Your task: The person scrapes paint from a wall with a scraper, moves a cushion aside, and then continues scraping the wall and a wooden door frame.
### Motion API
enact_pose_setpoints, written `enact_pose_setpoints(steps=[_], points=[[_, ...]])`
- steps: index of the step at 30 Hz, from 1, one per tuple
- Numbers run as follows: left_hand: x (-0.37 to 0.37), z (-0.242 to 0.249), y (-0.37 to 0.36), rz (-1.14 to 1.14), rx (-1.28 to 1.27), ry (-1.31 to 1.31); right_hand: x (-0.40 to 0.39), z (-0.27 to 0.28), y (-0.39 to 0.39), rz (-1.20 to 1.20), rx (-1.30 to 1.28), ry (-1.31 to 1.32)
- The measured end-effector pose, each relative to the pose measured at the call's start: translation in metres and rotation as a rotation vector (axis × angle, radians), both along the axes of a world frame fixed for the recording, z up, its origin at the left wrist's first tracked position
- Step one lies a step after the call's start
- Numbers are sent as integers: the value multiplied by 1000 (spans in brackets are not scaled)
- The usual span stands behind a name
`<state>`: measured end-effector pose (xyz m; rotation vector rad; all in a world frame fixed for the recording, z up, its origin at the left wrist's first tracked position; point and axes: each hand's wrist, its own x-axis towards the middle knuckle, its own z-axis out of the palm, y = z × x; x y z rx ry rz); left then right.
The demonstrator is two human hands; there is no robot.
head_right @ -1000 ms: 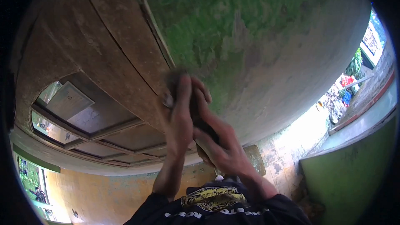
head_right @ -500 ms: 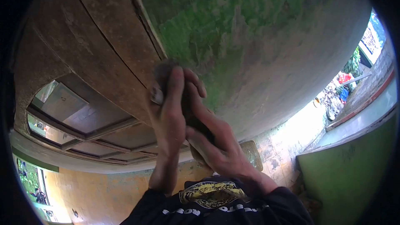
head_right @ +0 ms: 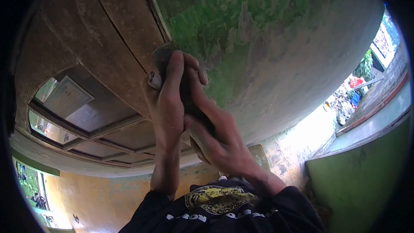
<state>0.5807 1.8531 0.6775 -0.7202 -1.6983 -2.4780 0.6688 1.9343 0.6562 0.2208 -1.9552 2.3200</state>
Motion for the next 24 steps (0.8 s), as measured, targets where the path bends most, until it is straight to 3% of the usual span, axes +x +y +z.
enact_pose_setpoints(steps=[8,13,16,24], points=[[3,-17,2,-23,-28,-20,9,2,-1,4,-50,-92],[-1,-8,0,1,-17,29,-3,0,-6,-51,21,79],[1,-1,-2,-9,-44,-4,6,5,-3,10,-66,-42],[6,-20,3,-26,-27,-62,8,-5,-1,-27,-30,-29]])
